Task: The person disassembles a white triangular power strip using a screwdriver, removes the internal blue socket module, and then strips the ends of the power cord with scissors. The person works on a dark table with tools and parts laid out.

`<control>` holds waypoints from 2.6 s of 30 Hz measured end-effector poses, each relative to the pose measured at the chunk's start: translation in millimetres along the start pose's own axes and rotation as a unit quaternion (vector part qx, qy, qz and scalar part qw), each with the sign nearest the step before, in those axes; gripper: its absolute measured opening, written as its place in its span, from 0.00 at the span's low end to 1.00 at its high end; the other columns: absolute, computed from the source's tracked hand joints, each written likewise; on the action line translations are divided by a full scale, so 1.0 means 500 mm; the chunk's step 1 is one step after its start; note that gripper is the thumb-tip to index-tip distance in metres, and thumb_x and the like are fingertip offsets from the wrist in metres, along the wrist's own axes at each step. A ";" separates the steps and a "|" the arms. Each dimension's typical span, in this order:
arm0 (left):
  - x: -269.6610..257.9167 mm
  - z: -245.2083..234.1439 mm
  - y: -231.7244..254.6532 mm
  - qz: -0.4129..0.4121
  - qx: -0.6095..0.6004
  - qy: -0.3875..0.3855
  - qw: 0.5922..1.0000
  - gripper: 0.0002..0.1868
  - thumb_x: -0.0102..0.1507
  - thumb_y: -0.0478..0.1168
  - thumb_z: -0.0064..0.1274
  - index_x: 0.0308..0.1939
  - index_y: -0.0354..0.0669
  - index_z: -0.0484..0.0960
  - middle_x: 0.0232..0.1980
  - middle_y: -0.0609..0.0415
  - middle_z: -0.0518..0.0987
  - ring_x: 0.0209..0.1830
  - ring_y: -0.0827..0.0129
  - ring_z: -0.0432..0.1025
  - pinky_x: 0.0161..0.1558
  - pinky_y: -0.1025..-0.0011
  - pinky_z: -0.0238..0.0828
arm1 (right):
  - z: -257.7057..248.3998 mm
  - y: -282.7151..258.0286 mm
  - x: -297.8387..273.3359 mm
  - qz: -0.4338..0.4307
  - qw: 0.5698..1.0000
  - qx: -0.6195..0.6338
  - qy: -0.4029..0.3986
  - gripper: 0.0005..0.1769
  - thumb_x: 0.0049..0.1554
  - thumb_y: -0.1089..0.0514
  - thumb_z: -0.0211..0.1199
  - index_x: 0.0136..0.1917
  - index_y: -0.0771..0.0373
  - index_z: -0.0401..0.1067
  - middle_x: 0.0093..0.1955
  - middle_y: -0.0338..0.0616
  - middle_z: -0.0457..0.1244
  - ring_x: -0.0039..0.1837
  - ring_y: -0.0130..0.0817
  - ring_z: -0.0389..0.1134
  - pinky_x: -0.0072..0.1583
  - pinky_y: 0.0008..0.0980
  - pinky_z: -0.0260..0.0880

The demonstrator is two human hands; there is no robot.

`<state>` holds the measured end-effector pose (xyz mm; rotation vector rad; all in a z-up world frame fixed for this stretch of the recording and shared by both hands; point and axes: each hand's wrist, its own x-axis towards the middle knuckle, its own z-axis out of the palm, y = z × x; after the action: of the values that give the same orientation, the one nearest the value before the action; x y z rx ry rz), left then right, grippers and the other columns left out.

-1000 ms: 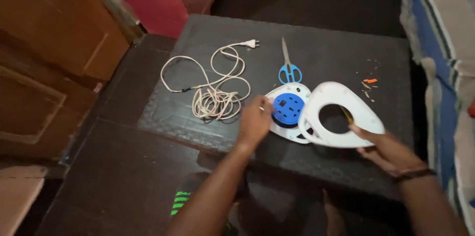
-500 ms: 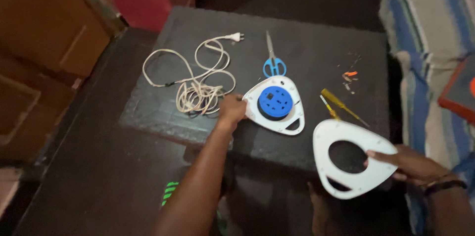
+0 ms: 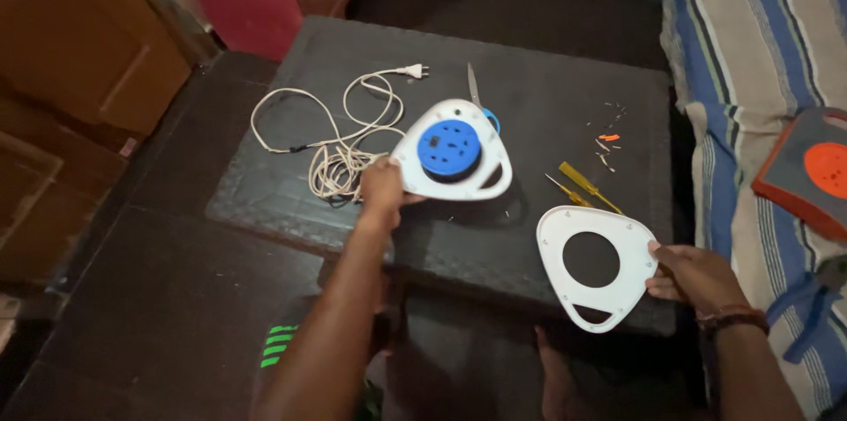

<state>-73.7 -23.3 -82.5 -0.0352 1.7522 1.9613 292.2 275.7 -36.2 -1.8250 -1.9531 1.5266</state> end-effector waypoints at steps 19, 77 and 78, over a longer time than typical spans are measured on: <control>-0.005 -0.198 0.052 0.048 0.145 0.083 0.985 0.14 0.66 0.35 0.44 0.50 0.37 0.84 0.42 0.43 0.84 0.37 0.58 0.81 0.35 0.58 0.80 | 0.521 -0.164 -0.242 -0.536 0.684 -0.481 -0.112 0.40 0.59 0.30 0.50 0.76 0.56 0.59 0.80 0.52 0.46 0.83 0.56 0.38 0.77 0.69 0.29; -0.107 -0.004 0.098 0.336 0.467 0.027 0.817 0.07 0.59 0.35 0.56 0.39 0.41 0.87 0.44 0.47 0.84 0.48 0.52 0.77 0.53 0.57 0.72 | 0.549 -0.079 -0.097 -0.336 0.870 -0.315 0.175 0.45 0.55 0.52 0.65 0.74 0.81 0.51 0.78 0.73 0.46 0.79 0.67 0.46 0.74 0.56 0.47; -0.109 0.009 0.087 0.326 0.495 0.006 0.806 0.11 0.57 0.34 0.56 0.43 0.42 0.87 0.46 0.48 0.84 0.51 0.53 0.76 0.55 0.57 0.71 | 0.564 -0.074 -0.097 -0.305 0.866 -0.362 0.162 0.45 0.56 0.49 0.63 0.75 0.79 0.50 0.80 0.71 0.42 0.81 0.67 0.42 0.76 0.59 0.42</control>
<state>-41.4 -39.9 -22.9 1.0250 2.8228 1.1028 102.9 78.0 -127.6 -1.2391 -2.7251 0.2845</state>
